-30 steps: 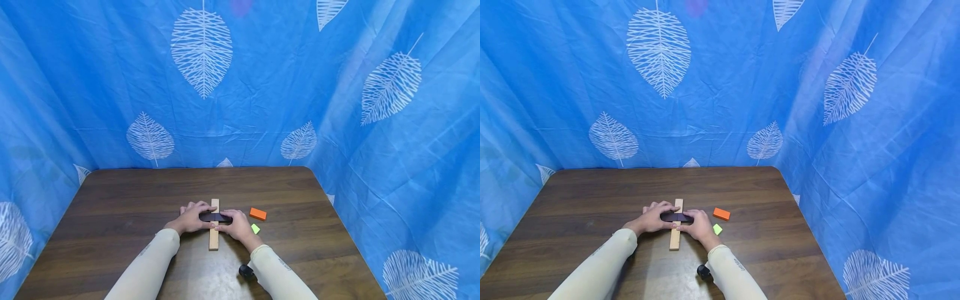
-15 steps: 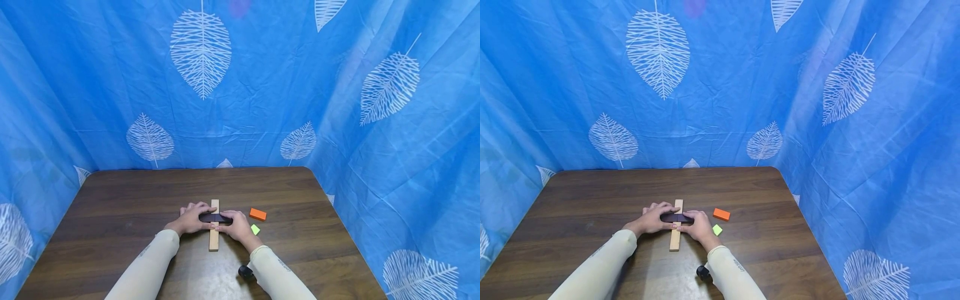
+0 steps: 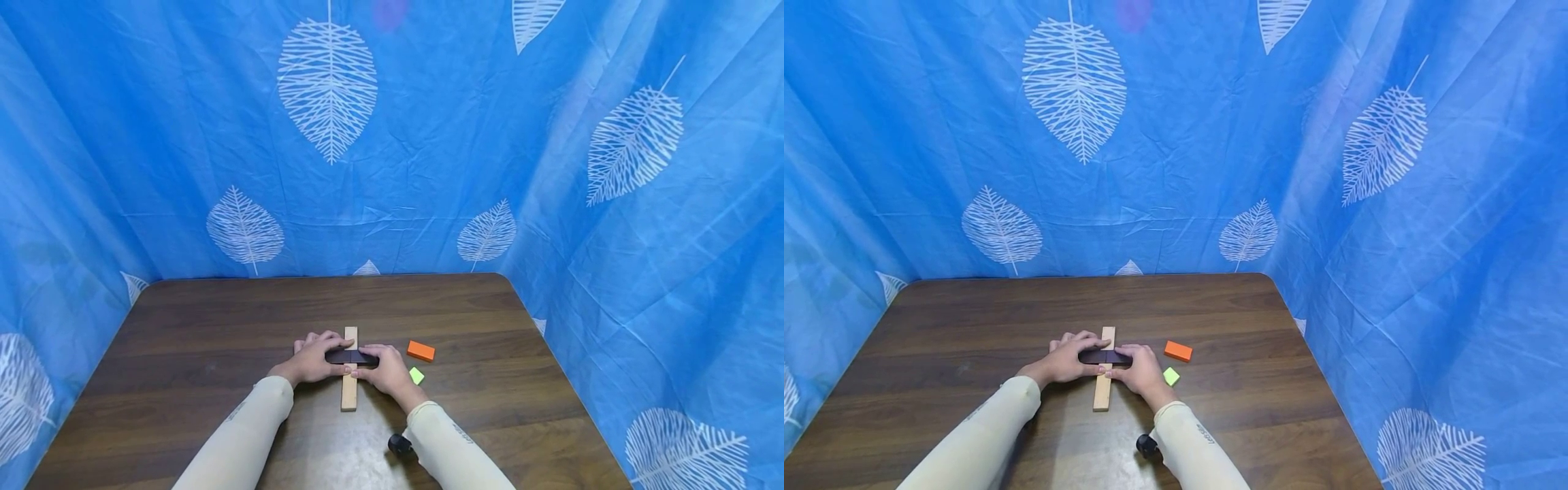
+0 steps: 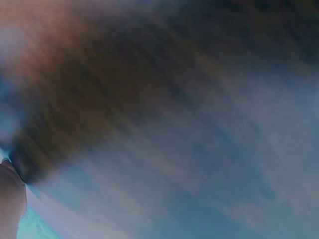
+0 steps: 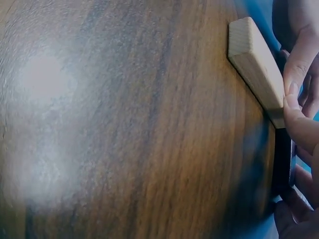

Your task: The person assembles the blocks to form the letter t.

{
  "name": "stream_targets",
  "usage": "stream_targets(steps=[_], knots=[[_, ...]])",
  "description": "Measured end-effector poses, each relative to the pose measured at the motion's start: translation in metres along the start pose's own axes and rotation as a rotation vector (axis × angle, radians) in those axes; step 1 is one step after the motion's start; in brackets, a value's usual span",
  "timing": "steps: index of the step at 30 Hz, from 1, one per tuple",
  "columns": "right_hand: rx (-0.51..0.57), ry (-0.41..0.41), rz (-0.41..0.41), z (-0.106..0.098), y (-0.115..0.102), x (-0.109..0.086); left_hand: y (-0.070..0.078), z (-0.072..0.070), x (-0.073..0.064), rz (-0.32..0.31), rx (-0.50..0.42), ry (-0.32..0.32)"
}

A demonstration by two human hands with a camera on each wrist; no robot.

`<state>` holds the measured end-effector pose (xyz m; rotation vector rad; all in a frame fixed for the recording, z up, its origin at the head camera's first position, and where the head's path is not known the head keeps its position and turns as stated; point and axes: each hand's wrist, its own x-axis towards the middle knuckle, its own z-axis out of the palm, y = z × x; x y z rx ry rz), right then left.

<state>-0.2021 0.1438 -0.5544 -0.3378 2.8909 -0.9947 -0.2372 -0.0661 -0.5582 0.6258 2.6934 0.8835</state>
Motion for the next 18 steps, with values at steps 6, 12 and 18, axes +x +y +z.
stream_targets(steps=[6,12,18], knots=[[0.043,0.014,0.022,-0.007,0.0,-0.003,-0.001,0.001,0.0,0.006,-0.005,0.004],[0.104,0.061,-0.018,-0.021,0.006,-0.01,0.002,0.0,0.001,-0.026,-0.023,-0.011],[0.147,0.092,-0.024,-0.035,0.016,-0.023,0.002,-0.001,-0.002,-0.032,-0.042,-0.018]])
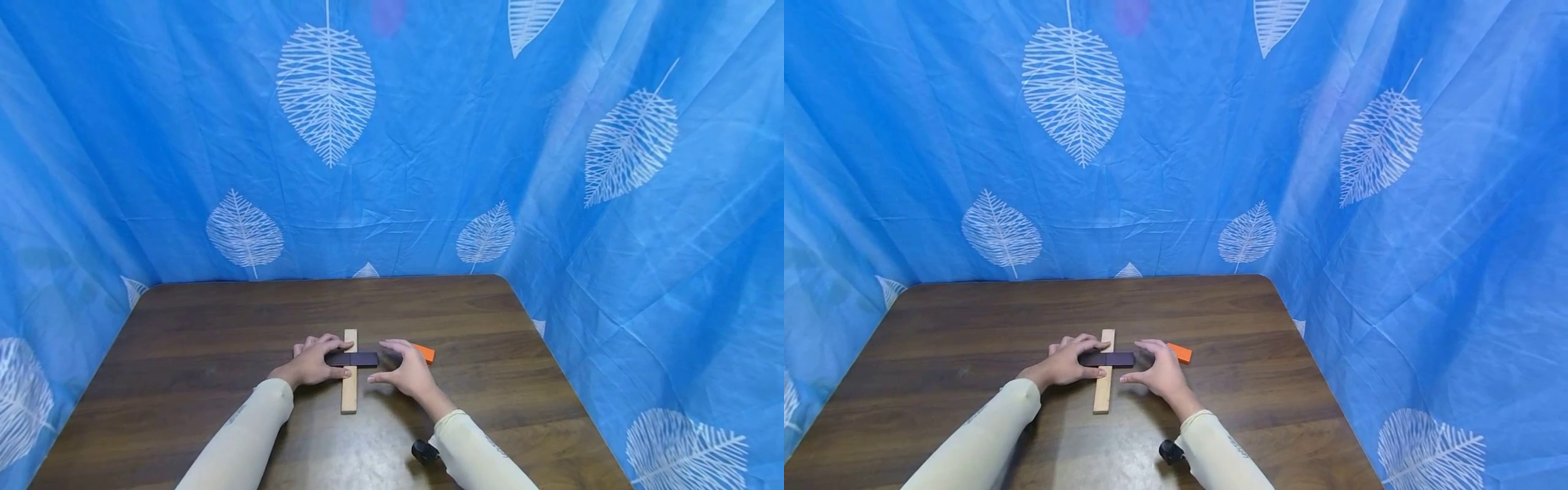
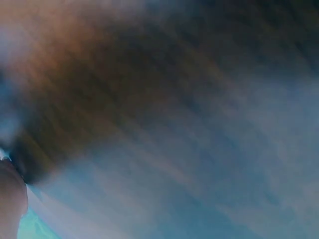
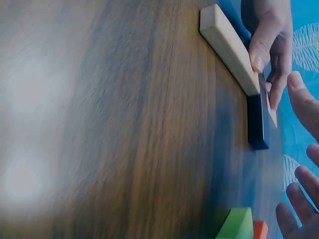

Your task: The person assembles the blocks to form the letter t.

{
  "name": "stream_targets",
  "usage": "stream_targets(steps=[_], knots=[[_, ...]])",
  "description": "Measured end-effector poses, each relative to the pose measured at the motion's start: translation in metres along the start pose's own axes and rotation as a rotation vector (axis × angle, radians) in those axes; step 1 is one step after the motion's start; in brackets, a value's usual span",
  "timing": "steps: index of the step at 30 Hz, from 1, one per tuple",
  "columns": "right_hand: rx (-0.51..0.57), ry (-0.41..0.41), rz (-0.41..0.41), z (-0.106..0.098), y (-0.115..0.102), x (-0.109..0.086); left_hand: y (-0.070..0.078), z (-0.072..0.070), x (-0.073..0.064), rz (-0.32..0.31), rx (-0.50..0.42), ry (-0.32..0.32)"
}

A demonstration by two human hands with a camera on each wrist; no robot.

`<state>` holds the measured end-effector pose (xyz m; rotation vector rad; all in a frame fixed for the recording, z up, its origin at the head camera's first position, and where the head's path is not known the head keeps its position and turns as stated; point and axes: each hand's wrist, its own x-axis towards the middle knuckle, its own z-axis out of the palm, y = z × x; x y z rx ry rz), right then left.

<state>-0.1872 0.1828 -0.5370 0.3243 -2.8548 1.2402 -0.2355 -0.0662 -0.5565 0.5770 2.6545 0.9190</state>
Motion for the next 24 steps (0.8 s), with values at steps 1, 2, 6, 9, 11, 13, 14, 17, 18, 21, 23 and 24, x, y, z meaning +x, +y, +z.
stream_targets(steps=[1,2,6,9,11,13,14,17,18,21,23,24], knots=[[0.002,0.009,-0.002,-0.002,0.002,-0.002,-0.001,0.0,0.0,-0.001,-0.005,0.0],[0.008,0.02,-0.006,-0.004,0.004,-0.004,-0.001,0.001,-0.001,-0.003,-0.007,-0.001],[0.0,0.067,-0.025,-0.008,0.013,-0.012,-0.001,0.0,-0.001,-0.012,-0.017,-0.007],[-0.008,0.083,-0.018,-0.01,0.019,-0.017,0.0,0.0,-0.001,-0.014,-0.016,-0.01],[-0.001,0.088,0.005,-0.011,0.024,-0.021,-0.001,0.0,-0.001,-0.016,-0.016,-0.009],[0.015,0.102,0.029,-0.012,0.027,-0.025,-0.002,0.001,-0.001,-0.018,-0.013,-0.011],[0.024,0.112,0.036,-0.013,0.029,-0.027,-0.002,0.001,0.0,-0.018,-0.014,-0.01],[0.022,0.156,0.025,-0.015,0.033,-0.033,-0.003,0.002,0.0,-0.019,-0.023,-0.006],[0.017,0.169,0.021,-0.016,0.035,-0.034,-0.003,0.002,0.001,-0.019,-0.026,-0.002],[-0.013,0.198,0.009,-0.017,0.04,-0.039,-0.004,0.003,0.002,-0.018,-0.033,0.007],[-0.015,0.209,0.024,-0.017,0.043,-0.042,-0.004,0.003,0.001,-0.02,-0.036,0.004],[-0.014,0.216,0.034,-0.017,0.044,-0.043,-0.004,0.003,0.001,-0.019,-0.039,0.005]])
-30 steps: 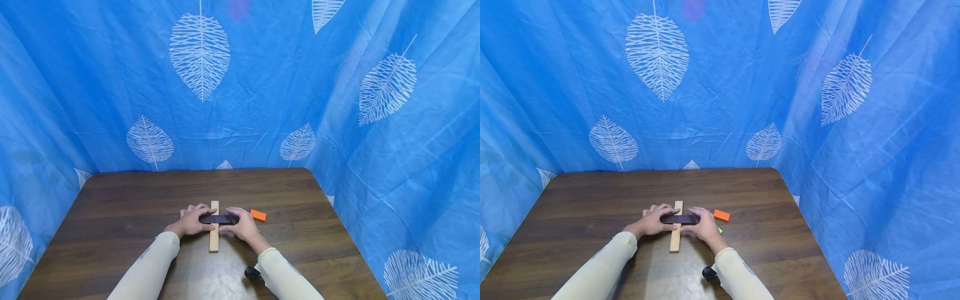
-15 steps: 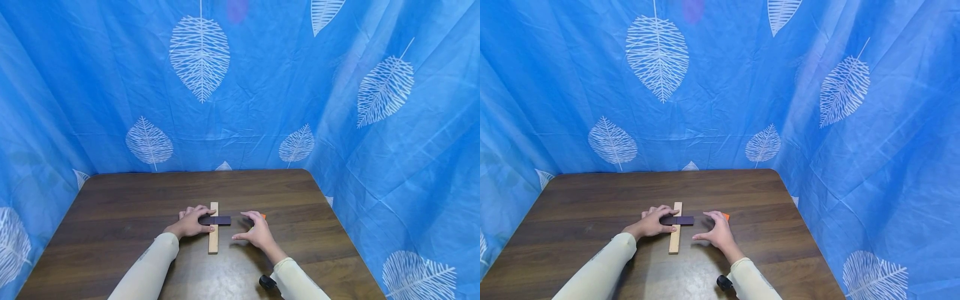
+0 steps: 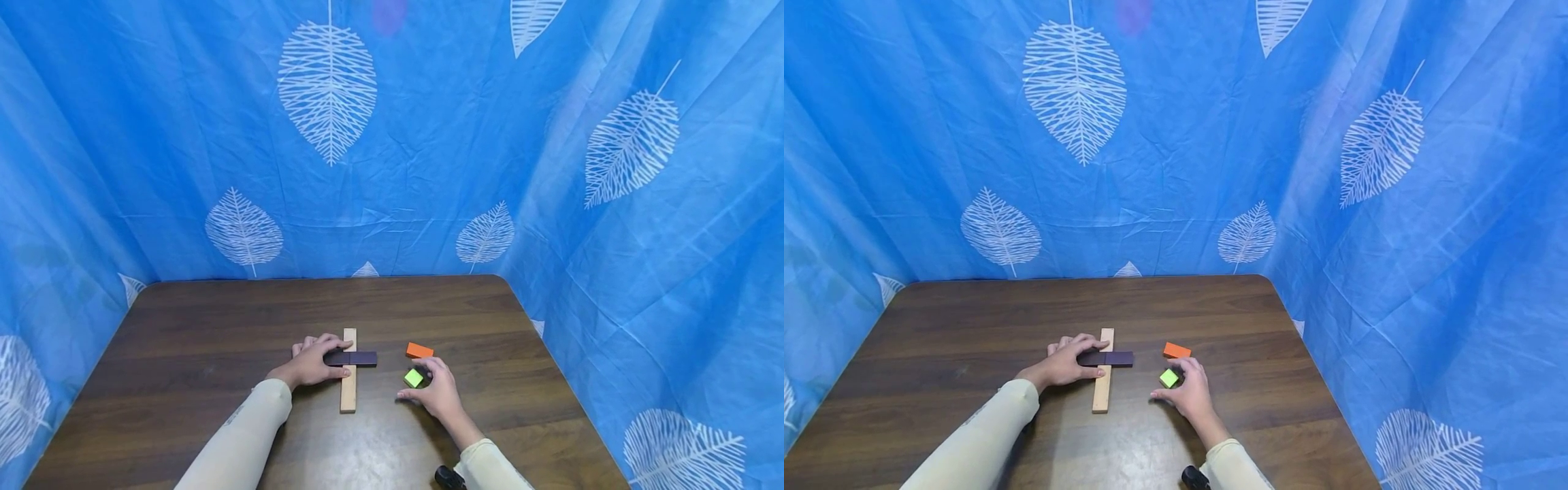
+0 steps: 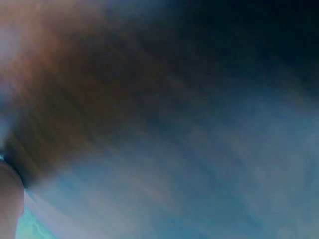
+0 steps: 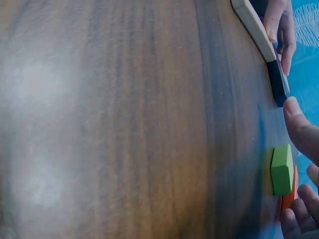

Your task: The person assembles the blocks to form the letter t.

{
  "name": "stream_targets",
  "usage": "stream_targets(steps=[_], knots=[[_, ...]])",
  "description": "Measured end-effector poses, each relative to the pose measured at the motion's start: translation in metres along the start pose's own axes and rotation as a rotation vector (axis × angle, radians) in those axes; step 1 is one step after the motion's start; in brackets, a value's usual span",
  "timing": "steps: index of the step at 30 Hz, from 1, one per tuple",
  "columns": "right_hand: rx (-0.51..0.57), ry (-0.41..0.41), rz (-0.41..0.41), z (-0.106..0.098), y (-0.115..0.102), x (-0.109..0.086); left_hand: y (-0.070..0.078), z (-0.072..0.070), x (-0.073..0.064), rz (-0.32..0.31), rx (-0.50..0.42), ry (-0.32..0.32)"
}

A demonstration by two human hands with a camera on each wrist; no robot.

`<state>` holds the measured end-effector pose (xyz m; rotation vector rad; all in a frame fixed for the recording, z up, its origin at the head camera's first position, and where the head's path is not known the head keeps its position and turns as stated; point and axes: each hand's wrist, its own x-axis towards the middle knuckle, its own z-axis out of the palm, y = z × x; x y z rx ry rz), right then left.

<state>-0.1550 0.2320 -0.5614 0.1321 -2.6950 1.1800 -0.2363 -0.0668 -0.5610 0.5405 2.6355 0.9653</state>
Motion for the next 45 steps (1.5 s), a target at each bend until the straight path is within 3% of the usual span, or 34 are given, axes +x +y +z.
stream_targets(steps=[10,20,28,37,45], knots=[[-0.016,0.022,0.112,-0.002,0.003,-0.008,0.002,-0.002,-0.002,0.006,-0.009,-0.001],[-0.018,0.048,0.149,0.001,0.006,-0.011,0.0,0.0,-0.002,0.009,0.005,-0.005],[-0.039,0.075,0.129,0.004,0.007,-0.011,-0.003,0.001,-0.001,0.043,-0.006,0.014],[-0.056,0.08,0.096,0.006,0.006,-0.012,-0.001,0.0,-0.002,0.001,-0.005,-0.003],[-0.044,0.091,0.049,0.011,-0.001,-0.016,0.001,-0.001,-0.002,0.0,-0.001,0.0]])
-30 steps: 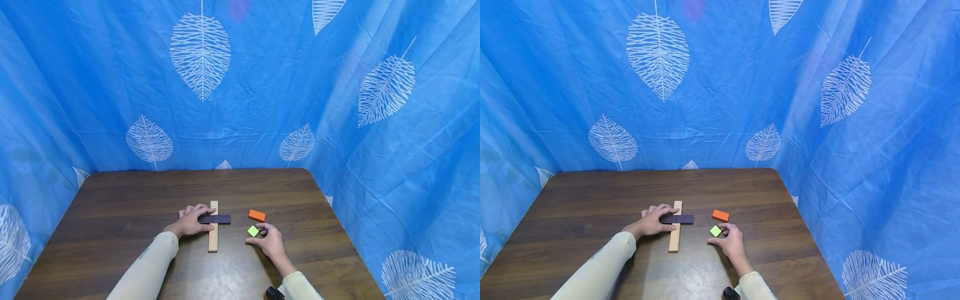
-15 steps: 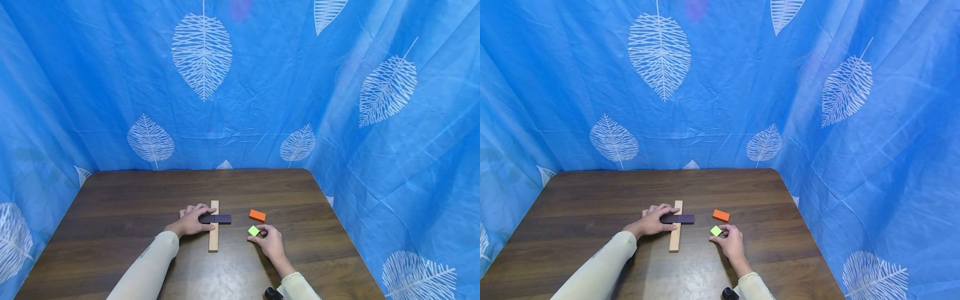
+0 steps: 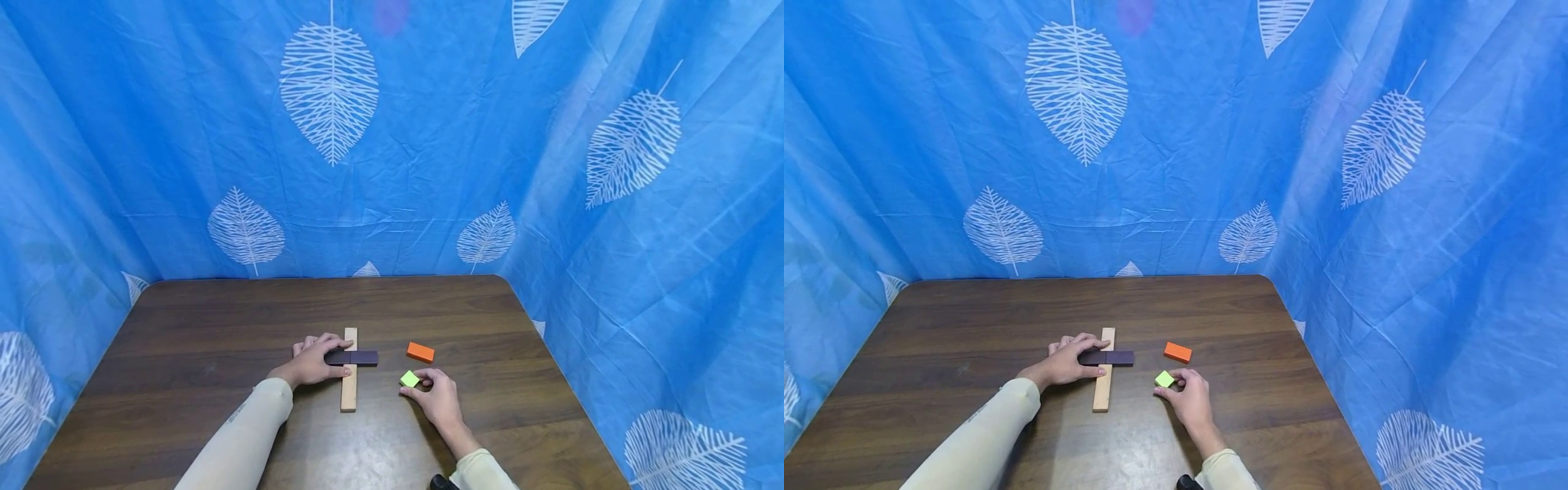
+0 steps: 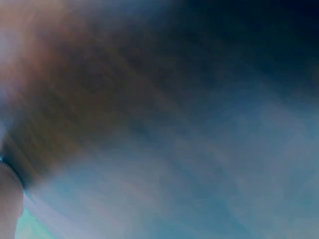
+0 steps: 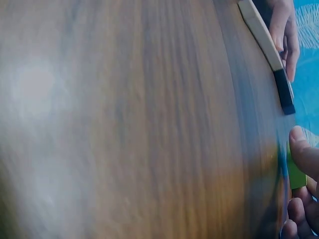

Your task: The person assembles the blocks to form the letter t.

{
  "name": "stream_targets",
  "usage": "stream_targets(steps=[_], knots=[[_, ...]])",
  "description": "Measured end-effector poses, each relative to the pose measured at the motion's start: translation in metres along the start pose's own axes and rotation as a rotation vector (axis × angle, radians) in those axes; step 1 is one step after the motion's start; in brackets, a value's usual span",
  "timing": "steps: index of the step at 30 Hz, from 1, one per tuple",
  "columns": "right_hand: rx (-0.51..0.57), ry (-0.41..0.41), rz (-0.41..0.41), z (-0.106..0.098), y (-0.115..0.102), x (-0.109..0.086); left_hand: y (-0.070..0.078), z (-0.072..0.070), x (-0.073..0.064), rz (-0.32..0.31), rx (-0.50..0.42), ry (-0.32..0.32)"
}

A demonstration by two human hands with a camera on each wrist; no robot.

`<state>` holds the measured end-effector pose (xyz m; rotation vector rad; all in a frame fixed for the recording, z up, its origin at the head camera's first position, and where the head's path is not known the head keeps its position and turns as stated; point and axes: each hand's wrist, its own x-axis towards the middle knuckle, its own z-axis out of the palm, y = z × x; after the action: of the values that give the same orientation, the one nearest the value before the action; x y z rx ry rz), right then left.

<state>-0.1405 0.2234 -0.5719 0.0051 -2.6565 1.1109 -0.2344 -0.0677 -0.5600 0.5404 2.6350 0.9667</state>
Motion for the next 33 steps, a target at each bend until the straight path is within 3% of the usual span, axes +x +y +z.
stream_targets(steps=[5,13,26,33], knots=[[0.012,-0.05,-0.008,0.006,-0.007,-0.005,0.001,0.0,0.0,-0.001,0.004,-0.004],[0.0,-0.15,-0.123,0.018,-0.024,-0.015,0.002,0.001,-0.001,0.002,0.009,0.007],[0.07,-0.317,-0.186,0.03,-0.049,-0.028,0.003,0.0,-0.002,0.017,0.02,0.012],[0.079,-0.36,-0.201,0.037,-0.057,-0.032,0.002,0.001,-0.001,0.013,0.028,0.018]])
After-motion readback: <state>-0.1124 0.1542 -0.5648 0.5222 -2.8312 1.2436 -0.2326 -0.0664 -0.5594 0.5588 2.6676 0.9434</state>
